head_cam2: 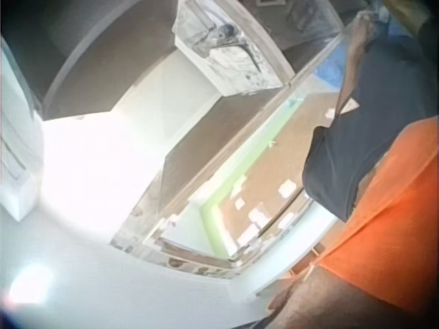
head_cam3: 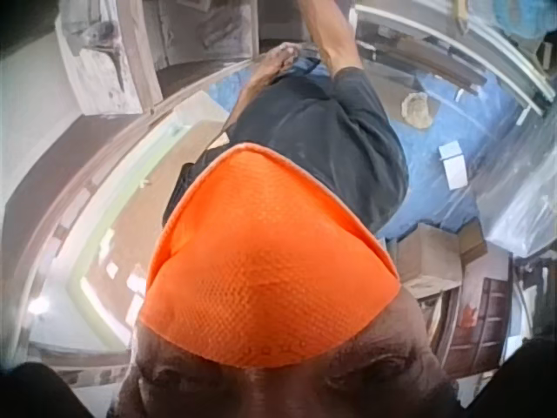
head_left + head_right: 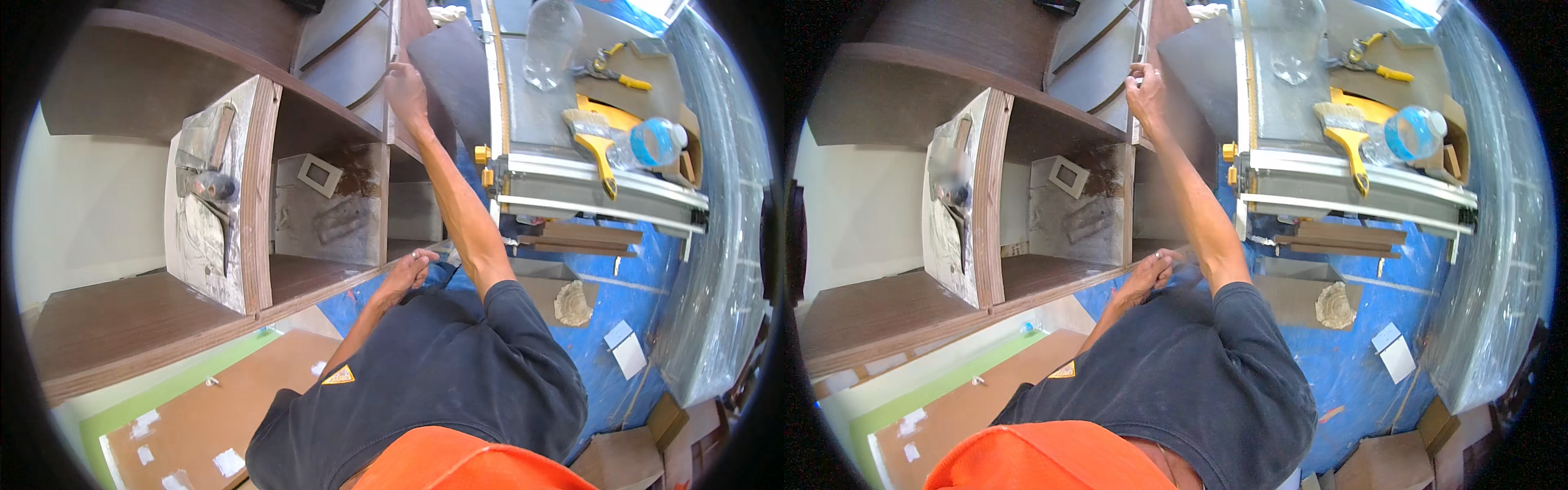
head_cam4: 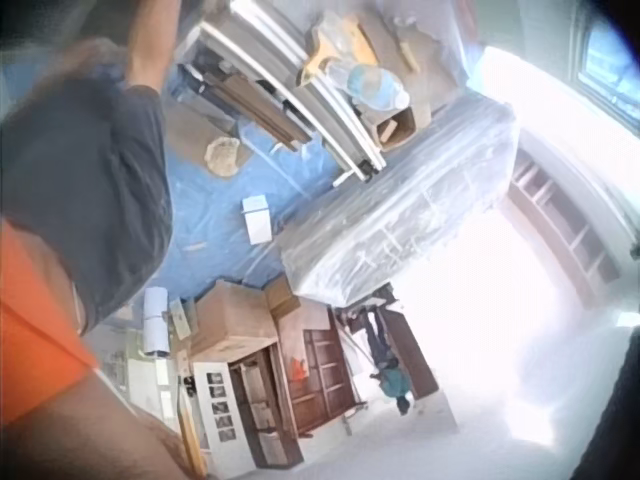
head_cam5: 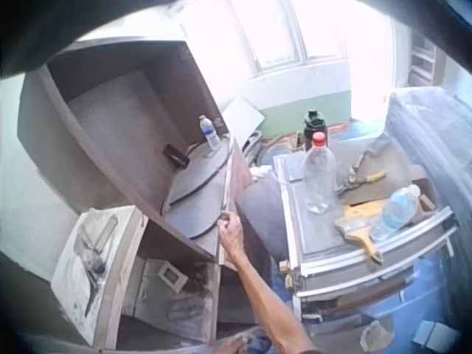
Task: The person retrieves a cordless drill from a toolbox and moves to a cabinet. They kneel on the floor and use the drill to attach a white cabinet door to the cabinet frame.
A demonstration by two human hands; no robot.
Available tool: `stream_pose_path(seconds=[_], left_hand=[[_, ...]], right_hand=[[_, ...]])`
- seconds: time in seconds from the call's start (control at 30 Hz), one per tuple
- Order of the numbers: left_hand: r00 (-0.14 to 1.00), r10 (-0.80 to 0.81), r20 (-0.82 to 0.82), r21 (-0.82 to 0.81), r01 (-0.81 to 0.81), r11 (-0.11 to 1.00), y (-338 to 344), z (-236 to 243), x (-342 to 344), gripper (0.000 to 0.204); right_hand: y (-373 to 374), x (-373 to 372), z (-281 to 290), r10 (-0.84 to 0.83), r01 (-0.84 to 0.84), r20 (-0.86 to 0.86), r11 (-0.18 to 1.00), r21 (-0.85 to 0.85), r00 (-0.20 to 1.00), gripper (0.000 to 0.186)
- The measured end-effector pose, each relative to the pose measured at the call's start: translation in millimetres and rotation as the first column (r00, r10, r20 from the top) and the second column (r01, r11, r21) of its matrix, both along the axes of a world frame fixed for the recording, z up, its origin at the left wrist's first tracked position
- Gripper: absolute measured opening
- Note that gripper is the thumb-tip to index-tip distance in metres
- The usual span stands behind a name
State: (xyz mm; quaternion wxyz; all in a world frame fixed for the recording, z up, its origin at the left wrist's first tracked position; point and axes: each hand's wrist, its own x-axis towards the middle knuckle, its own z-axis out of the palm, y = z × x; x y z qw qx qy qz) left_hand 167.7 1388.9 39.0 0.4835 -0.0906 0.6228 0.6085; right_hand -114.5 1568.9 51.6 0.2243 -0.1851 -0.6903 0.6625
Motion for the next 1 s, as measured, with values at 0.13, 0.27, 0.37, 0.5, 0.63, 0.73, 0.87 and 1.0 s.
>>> stream_pose_path(seconds=[0.13,0.27,0.37,0.5,0.63,0.73,0.87,1.0], left_hand=[[0.988,0.148,0.051,-0.058,-0.145,0.988,0.0,4.7,4.9,0.029],[0.954,0.288,0.083,-0.072,-0.282,0.957,-3.2,1.0,11.3,0.030],[0.939,0.337,0.068,-0.078,-0.332,0.940,-2.9,0.0,16.7,0.032],[0.885,0.452,0.111,-0.104,-0.443,0.891,-0.8,3.4,20.5,0.033],[0.852,0.509,0.125,-0.108,-0.498,0.861,0.4,7.9,17.6,0.033],[0.836,0.531,0.137,-0.107,-0.520,0.847,1.6,8.1,11.7,0.033],[0.849,0.517,0.108,-0.130,-0.503,0.854,3.0,4.8,3.2,0.033],[0.852,0.512,0.114,-0.140,-0.496,0.857,4.0,-0.6,-1.9,0.033]], right_hand=[[-2.0,-41.9,8.2,-0.040,0.035,-0.095,0.998,-0.051,0.995,0.028],[-10.7,-116.2,13.7,-0.019,0.044,-0.204,0.992,0.121,0.979,0.028],[-18.6,-172.5,12.9,0.121,-0.067,-0.152,0.945,0.321,0.981,0.032],[-23.8,-224.0,-9.0,0.355,-0.329,0.059,0.774,0.542,0.933,0.042],[-26.3,-260.3,-39.6,0.426,-0.367,0.089,0.634,0.681,0.900,0.032],[-24.8,-281.7,-52.3,0.441,-0.413,0.161,0.566,0.713,0.883,0.021],[-21.2,-294.5,-60.6,0.490,-0.363,0.006,0.636,0.681,0.871,0.024],[-16.7,-309.3,-58.9,0.567,-0.465,0.043,0.628,0.624,0.823,0.027]])
